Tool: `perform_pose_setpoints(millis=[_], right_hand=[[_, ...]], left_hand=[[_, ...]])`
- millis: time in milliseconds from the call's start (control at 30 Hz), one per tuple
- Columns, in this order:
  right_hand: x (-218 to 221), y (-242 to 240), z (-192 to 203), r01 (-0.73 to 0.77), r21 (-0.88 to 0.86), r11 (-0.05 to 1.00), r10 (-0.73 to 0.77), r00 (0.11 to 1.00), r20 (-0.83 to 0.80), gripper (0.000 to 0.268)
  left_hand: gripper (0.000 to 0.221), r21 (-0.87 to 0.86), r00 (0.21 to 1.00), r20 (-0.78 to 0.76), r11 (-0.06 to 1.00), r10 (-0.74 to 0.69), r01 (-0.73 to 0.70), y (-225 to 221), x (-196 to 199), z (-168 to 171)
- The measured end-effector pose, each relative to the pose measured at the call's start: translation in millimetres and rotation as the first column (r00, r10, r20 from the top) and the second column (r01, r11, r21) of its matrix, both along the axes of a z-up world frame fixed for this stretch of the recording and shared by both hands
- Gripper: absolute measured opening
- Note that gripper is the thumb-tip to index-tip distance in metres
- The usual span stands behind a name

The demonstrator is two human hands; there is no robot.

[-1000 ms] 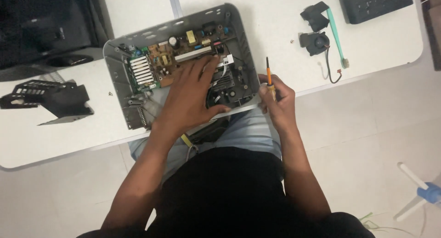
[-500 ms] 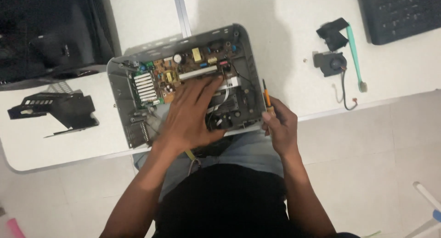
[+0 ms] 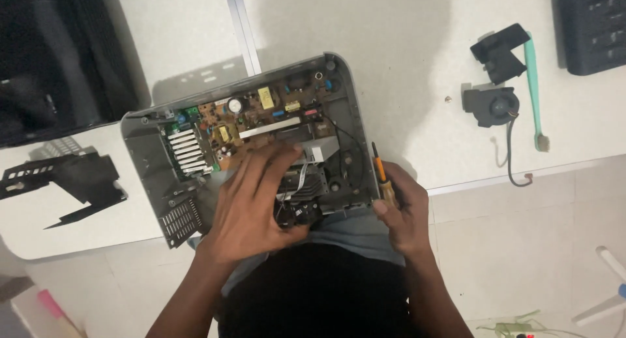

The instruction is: Disassembling a digital projector to access and secure internal components using a screwdriver and manual manipulation.

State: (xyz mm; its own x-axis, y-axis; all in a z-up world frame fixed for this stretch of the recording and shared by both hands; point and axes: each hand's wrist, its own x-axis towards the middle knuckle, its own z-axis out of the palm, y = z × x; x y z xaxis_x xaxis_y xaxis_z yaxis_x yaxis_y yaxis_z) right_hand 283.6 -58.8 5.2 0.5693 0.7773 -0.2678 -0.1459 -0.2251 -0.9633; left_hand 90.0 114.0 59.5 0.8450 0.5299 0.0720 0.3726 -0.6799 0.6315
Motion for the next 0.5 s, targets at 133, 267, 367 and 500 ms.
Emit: perform_pose_setpoints(millis=[133, 267, 367, 500], right_hand=[[-0.2, -0.4, -0.1, -0.015, 0.071, 0.997, 0.014, 1.000, 0.025, 0.062], [-0.4, 0.2, -3.1, -0.026, 0.109, 0.994, 0.023, 0.999, 0.026, 0.063], [1.1, 2.4, -1.1, -0.035, 0.119, 0.992, 0.031, 0.999, 0.033, 0.063], [2.3, -4.7, -9.0, -0.043, 0.138, 0.989, 0.039, 0.999, 0.029, 0.062]], left_hand=[[0.096, -0.015, 0.999, 0.046, 1.000, -0.016, 0.017, 1.5, 5.3, 5.0], [0.095, 0.015, 0.999, 0.040, 1.000, 0.006, -0.006, 1.7, 6.4, 3.8], [0.095, 0.035, 0.999, 0.040, 0.999, 0.010, -0.011, 1.7, 6.2, 4.6], [0.092, 0.029, 1.000, 0.025, 1.000, 0.010, -0.010, 0.2, 12.9, 12.0]])
